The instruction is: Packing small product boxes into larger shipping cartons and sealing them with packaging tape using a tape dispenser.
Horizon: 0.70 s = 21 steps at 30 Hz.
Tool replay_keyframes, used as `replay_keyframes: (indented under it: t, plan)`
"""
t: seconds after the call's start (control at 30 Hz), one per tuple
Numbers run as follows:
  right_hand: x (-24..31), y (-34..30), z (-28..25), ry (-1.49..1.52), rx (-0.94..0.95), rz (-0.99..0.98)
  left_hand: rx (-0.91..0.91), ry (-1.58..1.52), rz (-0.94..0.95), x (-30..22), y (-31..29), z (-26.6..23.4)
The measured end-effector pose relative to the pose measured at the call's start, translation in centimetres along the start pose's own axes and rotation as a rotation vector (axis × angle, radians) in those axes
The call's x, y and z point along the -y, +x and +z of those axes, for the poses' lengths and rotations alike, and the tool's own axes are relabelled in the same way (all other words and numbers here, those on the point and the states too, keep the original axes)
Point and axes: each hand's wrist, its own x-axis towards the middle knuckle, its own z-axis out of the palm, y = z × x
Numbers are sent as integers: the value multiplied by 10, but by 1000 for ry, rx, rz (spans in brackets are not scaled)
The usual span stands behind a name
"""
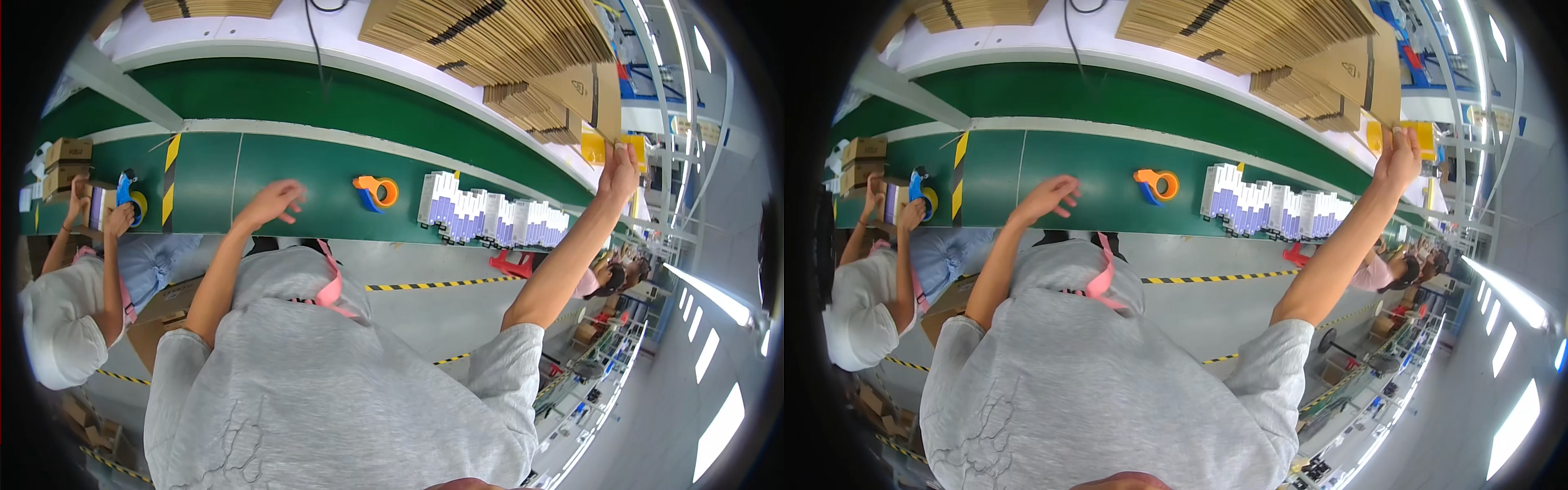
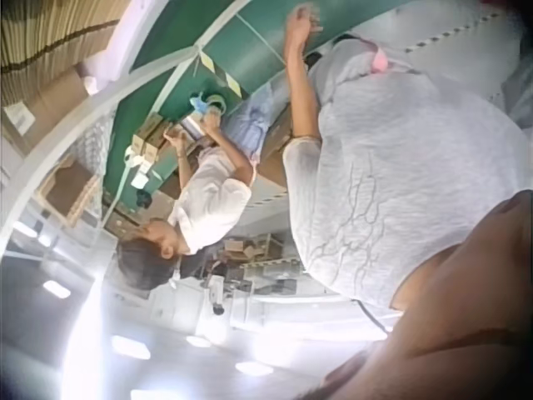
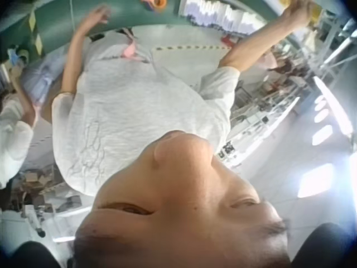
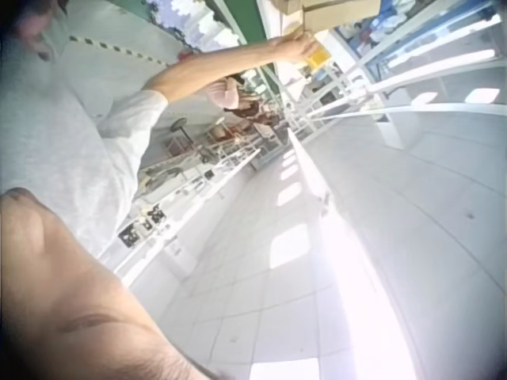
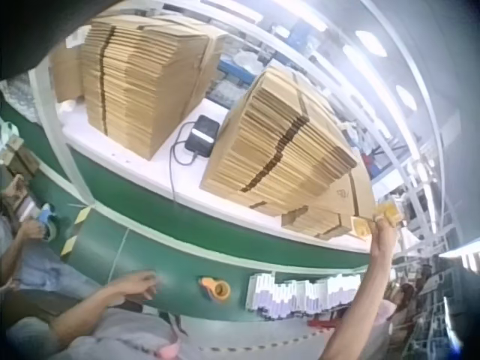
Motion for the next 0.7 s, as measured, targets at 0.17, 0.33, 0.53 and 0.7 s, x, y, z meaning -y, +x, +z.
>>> replay_keyframes:
  t: [0.17,0.33,0.53,0.7]
  plan:
    - [15,-54,-23,-39,-43,-2,237,-11,212,-78,13,50]
    - [-4,-168,-101,272,-169,225,391,-110,351,-124,0,88]
    - [-79,-393,-103,207,141,457,583,-322,438,-159,-47,120]
    - [-165,-346,-20,414,52,650,135,-61,530,-139,31,136]
